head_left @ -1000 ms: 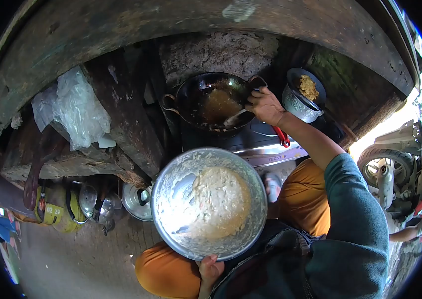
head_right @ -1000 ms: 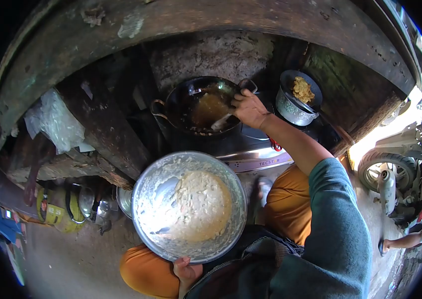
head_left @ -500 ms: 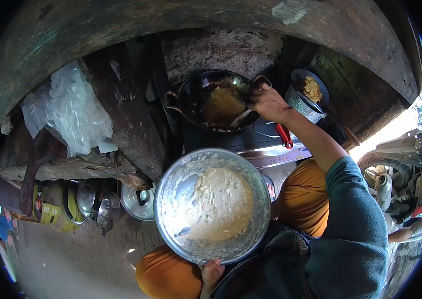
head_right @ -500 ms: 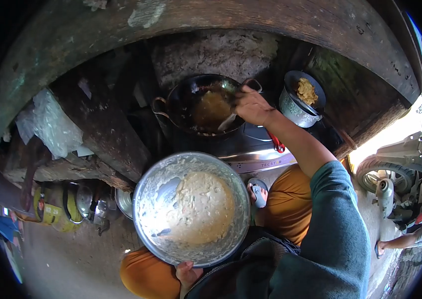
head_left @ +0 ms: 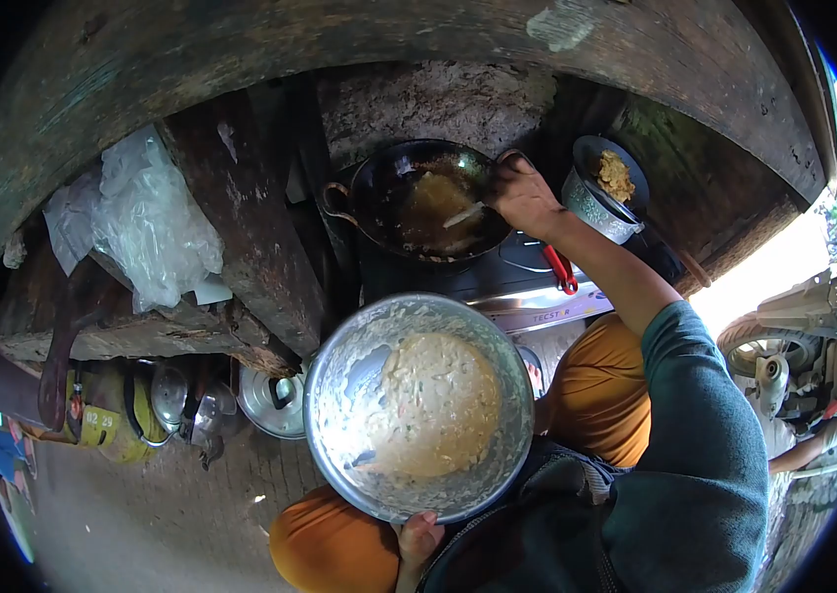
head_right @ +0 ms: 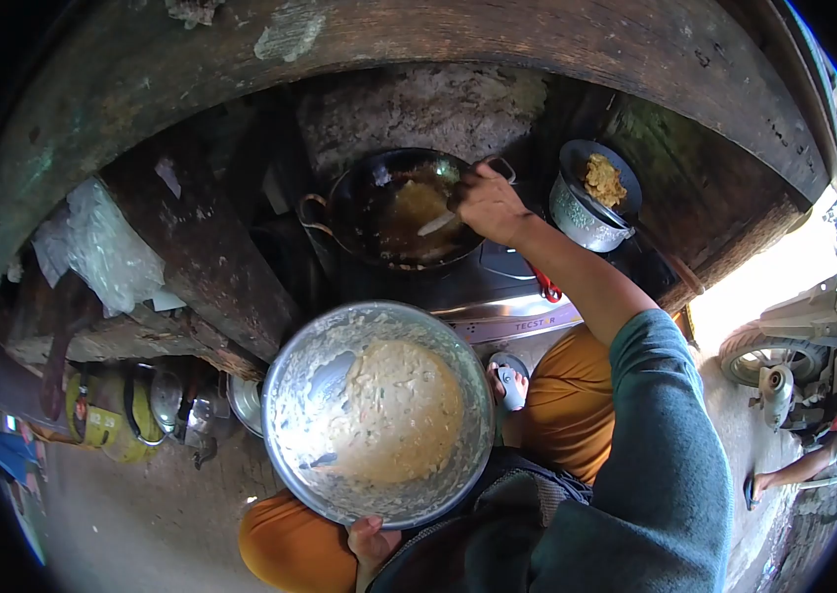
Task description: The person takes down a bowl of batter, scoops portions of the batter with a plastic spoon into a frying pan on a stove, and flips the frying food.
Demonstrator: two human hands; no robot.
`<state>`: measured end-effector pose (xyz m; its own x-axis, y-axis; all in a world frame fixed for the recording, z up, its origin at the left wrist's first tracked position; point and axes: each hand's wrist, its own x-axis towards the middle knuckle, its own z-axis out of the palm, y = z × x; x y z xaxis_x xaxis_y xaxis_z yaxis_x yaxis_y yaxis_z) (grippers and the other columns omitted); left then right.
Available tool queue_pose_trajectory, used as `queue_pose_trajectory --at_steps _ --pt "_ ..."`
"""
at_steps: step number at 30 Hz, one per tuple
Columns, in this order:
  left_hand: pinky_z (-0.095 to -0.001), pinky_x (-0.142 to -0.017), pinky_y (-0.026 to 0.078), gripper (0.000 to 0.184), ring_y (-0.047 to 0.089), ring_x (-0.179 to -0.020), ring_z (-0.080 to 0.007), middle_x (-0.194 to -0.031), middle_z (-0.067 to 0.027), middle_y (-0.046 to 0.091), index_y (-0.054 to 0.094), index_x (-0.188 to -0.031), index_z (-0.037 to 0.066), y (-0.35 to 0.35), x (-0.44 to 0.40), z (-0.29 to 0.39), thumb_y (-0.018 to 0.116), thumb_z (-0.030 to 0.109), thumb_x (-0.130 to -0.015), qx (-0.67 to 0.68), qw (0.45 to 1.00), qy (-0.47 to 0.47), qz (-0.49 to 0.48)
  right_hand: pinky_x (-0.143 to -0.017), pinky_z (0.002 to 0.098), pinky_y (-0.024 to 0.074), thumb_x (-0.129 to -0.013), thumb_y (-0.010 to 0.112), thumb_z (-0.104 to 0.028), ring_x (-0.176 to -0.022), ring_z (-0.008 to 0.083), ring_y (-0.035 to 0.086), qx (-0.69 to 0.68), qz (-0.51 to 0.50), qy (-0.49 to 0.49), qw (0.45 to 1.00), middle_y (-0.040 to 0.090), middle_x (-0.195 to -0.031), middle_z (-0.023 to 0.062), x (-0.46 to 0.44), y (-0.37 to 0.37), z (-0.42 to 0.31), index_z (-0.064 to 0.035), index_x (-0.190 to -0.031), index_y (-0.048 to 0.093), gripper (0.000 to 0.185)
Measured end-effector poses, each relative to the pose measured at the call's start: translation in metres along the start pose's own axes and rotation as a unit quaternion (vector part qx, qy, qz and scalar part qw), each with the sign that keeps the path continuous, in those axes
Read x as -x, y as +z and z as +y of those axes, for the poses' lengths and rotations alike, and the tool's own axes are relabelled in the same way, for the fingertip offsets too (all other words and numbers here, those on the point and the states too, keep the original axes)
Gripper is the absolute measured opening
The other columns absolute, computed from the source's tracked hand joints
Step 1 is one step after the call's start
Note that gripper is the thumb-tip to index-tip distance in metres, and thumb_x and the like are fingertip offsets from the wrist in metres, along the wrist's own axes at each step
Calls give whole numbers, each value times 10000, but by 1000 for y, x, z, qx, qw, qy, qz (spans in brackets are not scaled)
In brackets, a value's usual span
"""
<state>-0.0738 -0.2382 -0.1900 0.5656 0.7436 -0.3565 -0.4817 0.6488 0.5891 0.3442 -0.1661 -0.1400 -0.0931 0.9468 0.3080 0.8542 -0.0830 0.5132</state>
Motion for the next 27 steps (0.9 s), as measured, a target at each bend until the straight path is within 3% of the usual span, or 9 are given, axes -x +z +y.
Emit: queue_pose_trajectory --at_steps 5,7,9,11,15,17,21,24,27 --pt "-376 -869 308 646 405 -995 -260 -1069 -118 421 317 -1133 16 -2 2 0 445 128 -509 -28 999 21 41 -731 268 335 -604 465 -143 -786 142 484 -12 -5 -53 999 537 -735 -1 1 16 -18 -152 -648 556 101" --pt "-379 -869 311 643 408 -996 -231 -1080 -84 407 298 -1160 61 17 3 10 478 25 -544 27 999 -8 -39 -741 270 334 -610 463 -150 -793 145 485 -6 7 -39 999 536 -746 0 -1 23 -16 -152 -647 553 98" --pt "-381 -870 309 642 407 -998 -231 -1081 -80 406 297 -1161 63 16 4 10 478 26 -546 27 999 -18 -29 -751 273 332 -616 460 -158 -799 147 487 0 18 -25 1000 536 -756 1 -3 20 -13 -152 -647 549 95" --pt "-382 -871 306 641 405 -999 -230 -1081 -75 404 296 -1162 64 9 4 6 478 27 -549 28 999 -27 -21 -773 281 328 -626 449 -162 -819 158 488 -32 -39 17 999 534 -754 2 -6 7 -7 -149 -649 545 99" --pt "-386 -863 318 655 410 -990 -263 -1072 -113 420 309 -1142 21 0 3 -3 454 119 -511 13 999 -1 32 -768 294 331 -625 447 -157 -807 171 495 47 -101 -19 994 541 -723 15 9 58 -3 -146 -648 554 110" --pt "-389 -861 321 657 412 -988 -264 -1073 -111 420 307 -1145 22 13 2 2 454 117 -511 13 999 -1 37 -744 286 340 -622 451 -145 -770 175 506 -4 37 -34 999 548 -673 25 5 27 -2 -138 -622 554 104" --pt "-385 -868 313 663 408 -994 -266 -1079 -108 417 305 -1147 21 8 2 1 458 123 -510 5 1000 2 29 -724 286 345 -613 451 -136 -727 177 508 -7 -9 -1 1000 546 -649 30 3 14 9 -129 -603 553 102" --pt "-385 -874 306 661 403 -1002 -268 -1081 -110 418 309 -1145 20 -4 1 -3 457 125 -509 7 1000 -7 27 -718 282 344 -601 452 -126 -708 174 500 0 -11 -54 998 536 -637 26 10 30 10 -122 -597 550 98" --pt "-387 -882 295 654 397 -1011 -269 -1082 -113 419 316 -1140 19 -3 -1 -3 451 123 -509 17 1000 0 5 -719 288 344 -585 459 -116 -698 172 493 140 -34 -27 989 529 -626 21 11 49 16 -119 -581 550 91"
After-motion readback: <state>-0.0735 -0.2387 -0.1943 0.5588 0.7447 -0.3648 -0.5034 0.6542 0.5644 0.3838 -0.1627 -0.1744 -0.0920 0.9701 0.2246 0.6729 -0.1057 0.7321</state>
